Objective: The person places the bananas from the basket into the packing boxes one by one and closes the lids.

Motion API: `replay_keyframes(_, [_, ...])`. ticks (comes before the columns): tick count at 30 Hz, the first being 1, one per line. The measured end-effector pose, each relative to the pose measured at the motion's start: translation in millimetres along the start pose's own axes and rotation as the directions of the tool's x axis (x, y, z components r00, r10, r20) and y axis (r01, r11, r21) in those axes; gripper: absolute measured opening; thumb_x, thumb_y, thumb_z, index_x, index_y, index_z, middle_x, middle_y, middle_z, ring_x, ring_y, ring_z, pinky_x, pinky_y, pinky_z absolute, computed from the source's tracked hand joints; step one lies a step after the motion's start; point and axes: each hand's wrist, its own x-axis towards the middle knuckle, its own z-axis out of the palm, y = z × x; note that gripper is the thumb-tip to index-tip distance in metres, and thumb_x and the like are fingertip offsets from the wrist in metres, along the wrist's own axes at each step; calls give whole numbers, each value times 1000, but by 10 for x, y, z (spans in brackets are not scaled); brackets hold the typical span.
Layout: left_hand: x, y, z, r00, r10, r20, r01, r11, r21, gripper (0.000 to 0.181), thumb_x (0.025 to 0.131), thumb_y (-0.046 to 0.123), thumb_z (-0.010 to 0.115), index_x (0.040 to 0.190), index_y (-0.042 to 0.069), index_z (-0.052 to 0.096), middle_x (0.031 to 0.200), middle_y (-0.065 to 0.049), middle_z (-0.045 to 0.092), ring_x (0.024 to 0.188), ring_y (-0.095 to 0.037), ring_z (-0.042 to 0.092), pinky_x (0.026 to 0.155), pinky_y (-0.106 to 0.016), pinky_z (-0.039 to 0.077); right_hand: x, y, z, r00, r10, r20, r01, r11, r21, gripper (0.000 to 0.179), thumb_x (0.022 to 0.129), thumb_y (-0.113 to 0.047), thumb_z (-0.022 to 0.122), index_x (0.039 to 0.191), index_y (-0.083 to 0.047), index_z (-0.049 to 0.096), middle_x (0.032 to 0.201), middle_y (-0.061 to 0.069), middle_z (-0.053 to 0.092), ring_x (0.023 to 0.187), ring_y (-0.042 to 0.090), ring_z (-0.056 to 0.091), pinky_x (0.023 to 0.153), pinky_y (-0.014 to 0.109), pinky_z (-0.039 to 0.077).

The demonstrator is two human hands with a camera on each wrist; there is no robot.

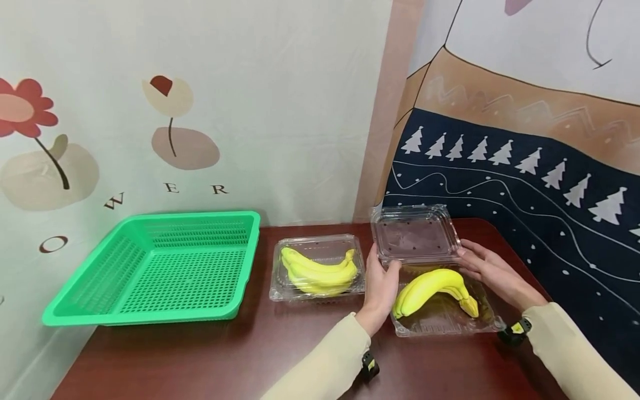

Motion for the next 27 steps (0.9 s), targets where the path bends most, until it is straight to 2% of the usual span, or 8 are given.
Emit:
replay_keyframes(1, [10, 5, 2, 1000, 4, -8, -4, 1000, -16, 73, 96, 19, 59, 160, -1, 30, 160, -18, 39, 147, -32, 39, 119, -50, 35, -7, 6, -18, 1000, -7, -2, 7, 1000, 20, 78, 112, -35, 43, 163, 5, 0, 162, 33, 26, 122, -3, 58, 95, 16, 51])
replay_keyframes(4, [36, 25, 4, 1000, -3, -29, 2, 999, -37, 74, 94, 15, 60, 159, -3, 31, 156, -22, 42, 145, -35, 41, 117, -49, 37, -45, 5, -64, 999, -35, -12, 35, 999, 42, 78, 112, -33, 43, 163, 6, -1, 158, 25, 39, 119, -5, 60, 94, 17, 52])
replay_keyframes(7, [55, 50, 8, 999, -17, -47, 16, 999, -33, 74, 93, 14, 61, 158, -5, 32, 149, -23, 45, 142, -37, 44, 116, -50, 39, -69, -10, -94, 998, -60, -20, 61, 997, 50, 76, 112, -31, 45, 163, 7, 3, 145, 3, 55, 118, -5, 61, 94, 17, 53])
replay_keyframes(10, [60, 80, 14, 998, -30, -49, 29, 999, -15, 75, 93, 16, 62, 159, -4, 32, 143, -19, 45, 137, -34, 47, 113, -48, 41, -73, -38, -107, 997, -71, -22, 72, 996, 59, 75, 112, -30, 46, 163, 7, 5, 134, -12, 57, 117, -4, 62, 94, 17, 52])
replay_keyframes(16, [56, 124, 36, 999, -12, -35, 15, 998, 66, 84, 92, 18, 63, 163, -1, 23, 132, -11, 39, 127, -27, 46, 109, -42, 40, -76, -92, -111, 997, -73, -26, 75, 996, 52, 74, 112, -30, 46, 161, 9, 8, 133, -12, 55, 116, -4, 63, 95, 17, 52])
replay_keyframes(21, [78, 139, 38, 998, 56, -26, -52, 987, 150, 82, 91, 16, 63, 161, -3, 26, 120, -6, 34, 121, -25, 43, 105, -40, 40, -84, -132, -114, 996, -90, -27, 92, 993, 75, 70, 112, -26, 46, 160, 11, 10, 130, -18, 58, 115, -5, 63, 94, 16, 52])
replay_keyframes(24, [98, 143, 22, 996, 86, -27, -79, 977, 196, 79, 91, 17, 63, 159, -5, 30, 132, -13, 41, 129, -29, 45, 112, -43, 39, -86, -156, -118, 993, -113, -24, 115, 988, 107, 68, 112, -23, 45, 159, 13, 11, 130, -19, 59, 116, -4, 63, 94, 16, 52])
replay_keyframes(27, [107, 150, -9, 997, 73, -15, -67, 969, 238, 77, 93, 19, 61, 160, -5, 29, 151, -21, 41, 141, -34, 42, 117, -47, 35, -88, -173, -109, 991, -134, -10, 134, 985, 105, 67, 113, -23, 43, 159, 14, 10, 133, -18, 58, 118, -4, 62, 94, 15, 51])
